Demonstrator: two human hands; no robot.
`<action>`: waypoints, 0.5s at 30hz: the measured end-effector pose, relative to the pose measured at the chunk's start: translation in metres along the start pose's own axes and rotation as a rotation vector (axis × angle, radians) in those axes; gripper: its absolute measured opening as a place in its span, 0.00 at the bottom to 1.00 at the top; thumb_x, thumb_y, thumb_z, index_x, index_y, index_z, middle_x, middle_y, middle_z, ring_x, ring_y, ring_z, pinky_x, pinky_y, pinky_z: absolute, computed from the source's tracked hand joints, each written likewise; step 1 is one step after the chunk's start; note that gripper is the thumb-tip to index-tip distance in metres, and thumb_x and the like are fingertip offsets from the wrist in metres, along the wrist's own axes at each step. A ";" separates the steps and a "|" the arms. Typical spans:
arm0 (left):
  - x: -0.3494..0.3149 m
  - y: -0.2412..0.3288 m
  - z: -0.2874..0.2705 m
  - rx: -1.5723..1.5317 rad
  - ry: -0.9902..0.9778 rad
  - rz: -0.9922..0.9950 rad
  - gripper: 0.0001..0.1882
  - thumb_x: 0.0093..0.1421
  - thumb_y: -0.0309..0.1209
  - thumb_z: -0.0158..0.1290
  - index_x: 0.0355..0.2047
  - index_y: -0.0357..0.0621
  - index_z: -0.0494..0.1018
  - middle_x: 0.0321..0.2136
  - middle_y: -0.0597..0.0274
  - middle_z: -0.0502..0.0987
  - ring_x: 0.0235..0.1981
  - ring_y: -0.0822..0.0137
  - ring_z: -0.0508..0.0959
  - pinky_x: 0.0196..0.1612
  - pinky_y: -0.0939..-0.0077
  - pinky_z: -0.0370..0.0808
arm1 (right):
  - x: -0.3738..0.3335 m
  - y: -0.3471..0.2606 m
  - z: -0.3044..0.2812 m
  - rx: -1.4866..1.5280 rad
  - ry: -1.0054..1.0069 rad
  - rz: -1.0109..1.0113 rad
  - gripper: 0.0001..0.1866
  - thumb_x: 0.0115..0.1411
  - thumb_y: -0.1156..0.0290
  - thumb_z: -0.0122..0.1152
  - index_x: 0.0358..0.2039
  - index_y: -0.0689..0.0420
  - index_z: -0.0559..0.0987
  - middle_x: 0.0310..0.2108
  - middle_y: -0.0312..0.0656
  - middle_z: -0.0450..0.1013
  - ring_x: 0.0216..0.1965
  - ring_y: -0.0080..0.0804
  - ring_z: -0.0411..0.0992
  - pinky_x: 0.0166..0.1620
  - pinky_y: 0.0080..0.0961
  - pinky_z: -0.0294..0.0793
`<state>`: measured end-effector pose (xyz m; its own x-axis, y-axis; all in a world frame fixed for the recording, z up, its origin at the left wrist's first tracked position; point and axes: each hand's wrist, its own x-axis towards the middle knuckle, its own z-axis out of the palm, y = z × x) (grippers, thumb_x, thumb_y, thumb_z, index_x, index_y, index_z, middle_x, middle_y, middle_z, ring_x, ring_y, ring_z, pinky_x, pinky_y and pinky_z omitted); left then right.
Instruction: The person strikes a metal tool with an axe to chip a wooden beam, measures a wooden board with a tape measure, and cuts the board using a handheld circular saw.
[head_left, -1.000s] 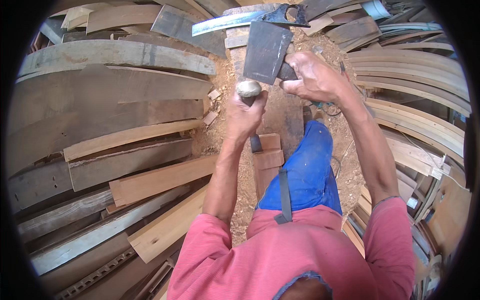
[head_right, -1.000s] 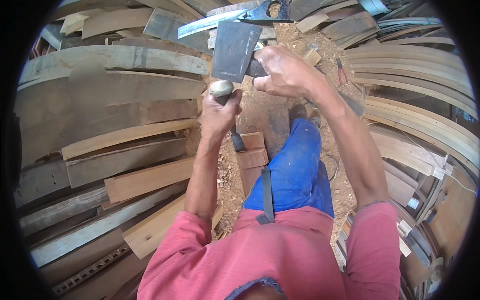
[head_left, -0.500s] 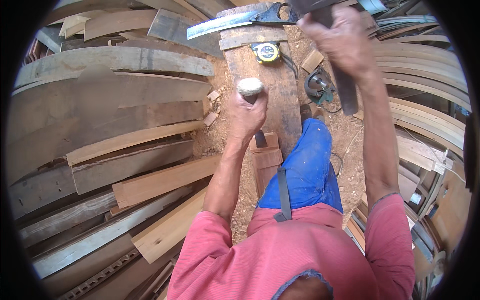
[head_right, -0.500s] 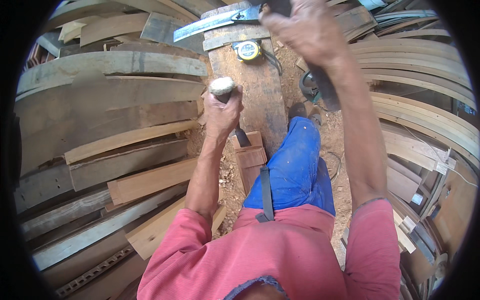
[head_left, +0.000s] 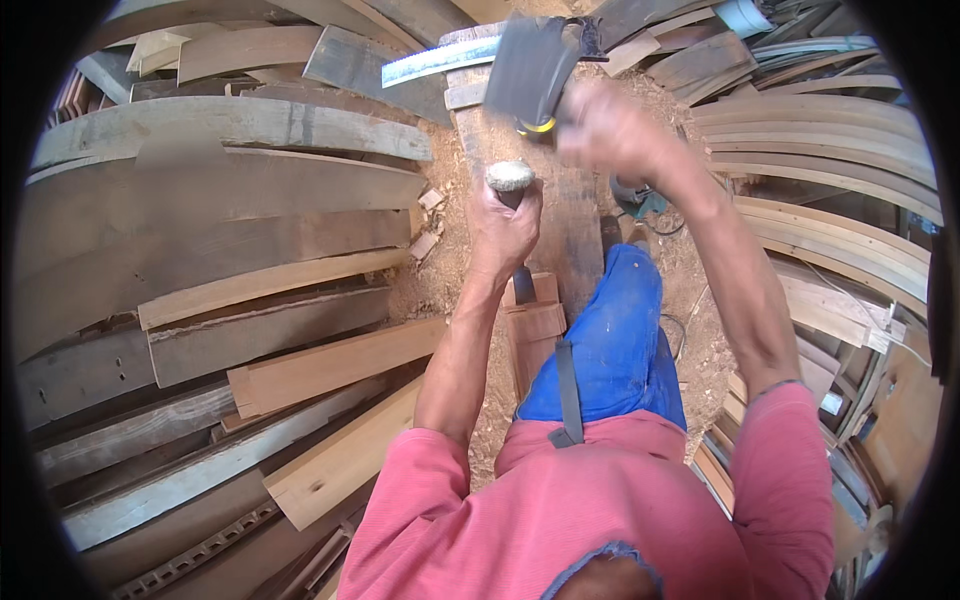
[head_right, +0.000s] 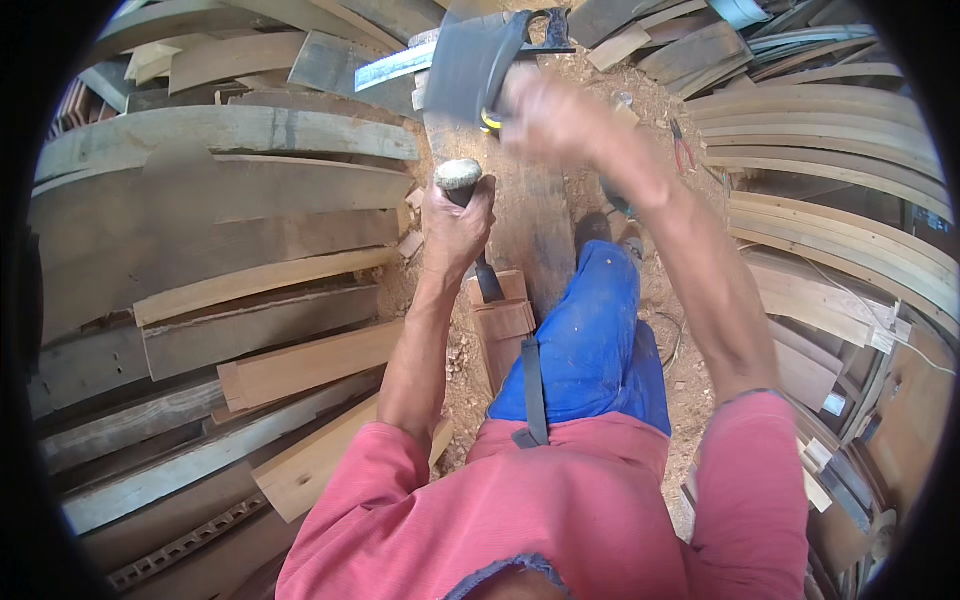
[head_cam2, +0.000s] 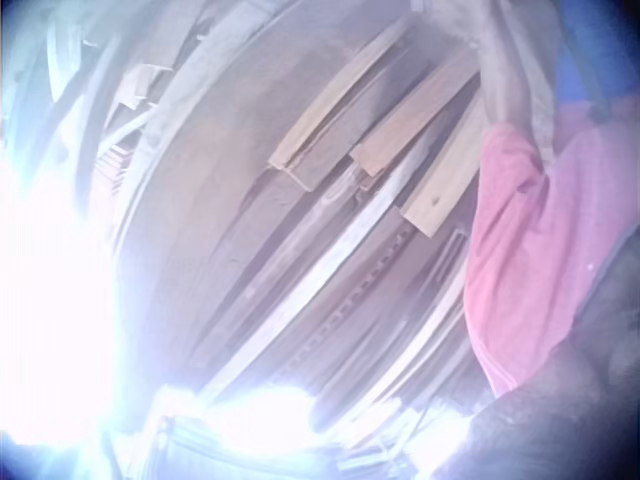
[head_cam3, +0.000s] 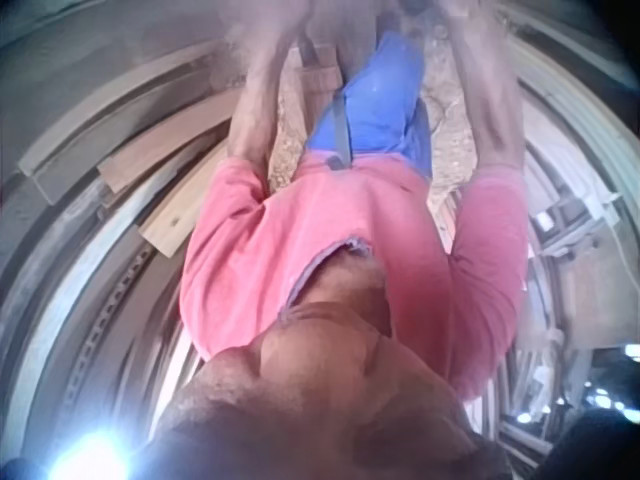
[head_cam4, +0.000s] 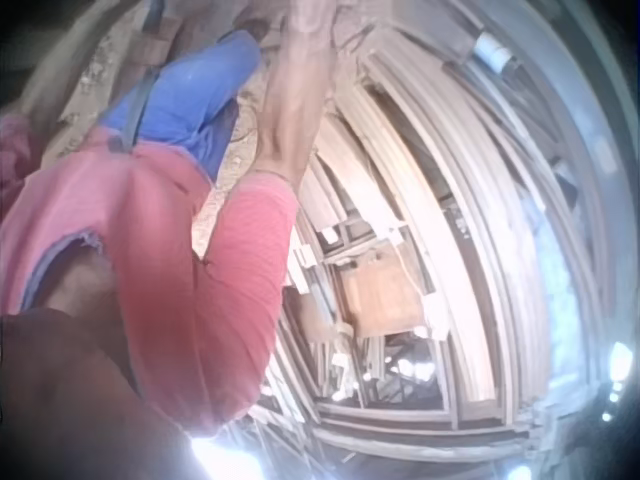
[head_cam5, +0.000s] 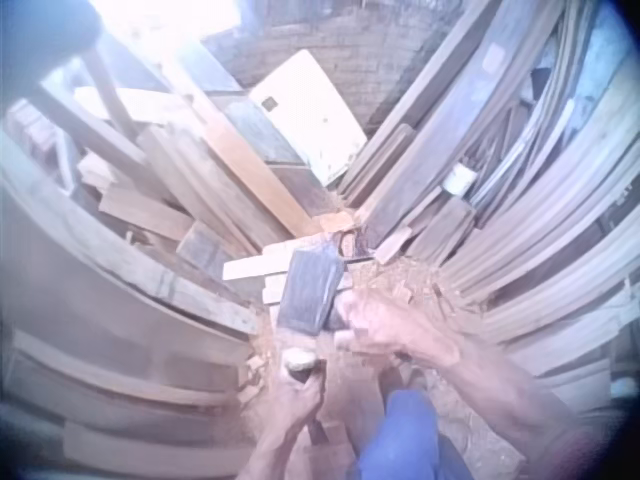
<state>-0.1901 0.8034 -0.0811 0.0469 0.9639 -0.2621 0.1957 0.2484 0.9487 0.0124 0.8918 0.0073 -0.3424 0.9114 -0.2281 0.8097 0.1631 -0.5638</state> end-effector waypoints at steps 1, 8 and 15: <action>-0.004 0.000 -0.002 0.001 0.000 -0.004 0.09 0.63 0.28 0.60 0.42 0.37 0.76 0.32 0.54 0.80 0.33 0.62 0.81 0.39 0.65 0.78 | -0.013 -0.009 0.018 -0.147 -0.053 -0.128 0.15 0.52 0.66 0.66 0.30 0.65 0.75 0.27 0.57 0.75 0.33 0.48 0.76 0.41 0.45 0.78; -0.017 0.024 -0.009 -0.248 0.106 -0.129 0.08 0.67 0.29 0.62 0.36 0.42 0.72 0.20 0.71 0.74 0.19 0.79 0.72 0.22 0.79 0.69 | -0.042 -0.026 -0.026 0.297 -0.065 0.111 0.15 0.56 0.67 0.68 0.33 0.67 0.79 0.28 0.45 0.76 0.30 0.34 0.76 0.37 0.37 0.78; -0.012 0.004 0.007 -0.088 0.074 0.070 0.08 0.67 0.27 0.60 0.40 0.42 0.70 0.21 0.71 0.75 0.20 0.79 0.73 0.23 0.79 0.71 | -0.036 -0.023 -0.072 0.317 0.330 0.022 0.13 0.64 0.62 0.70 0.44 0.56 0.83 0.29 0.29 0.76 0.29 0.13 0.70 0.33 0.19 0.72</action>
<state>-0.1826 0.7915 -0.0757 -0.0157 0.9829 -0.1837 0.1078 0.1843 0.9769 0.0399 0.8824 0.0856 -0.1151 0.9933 -0.0063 0.6118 0.0659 -0.7883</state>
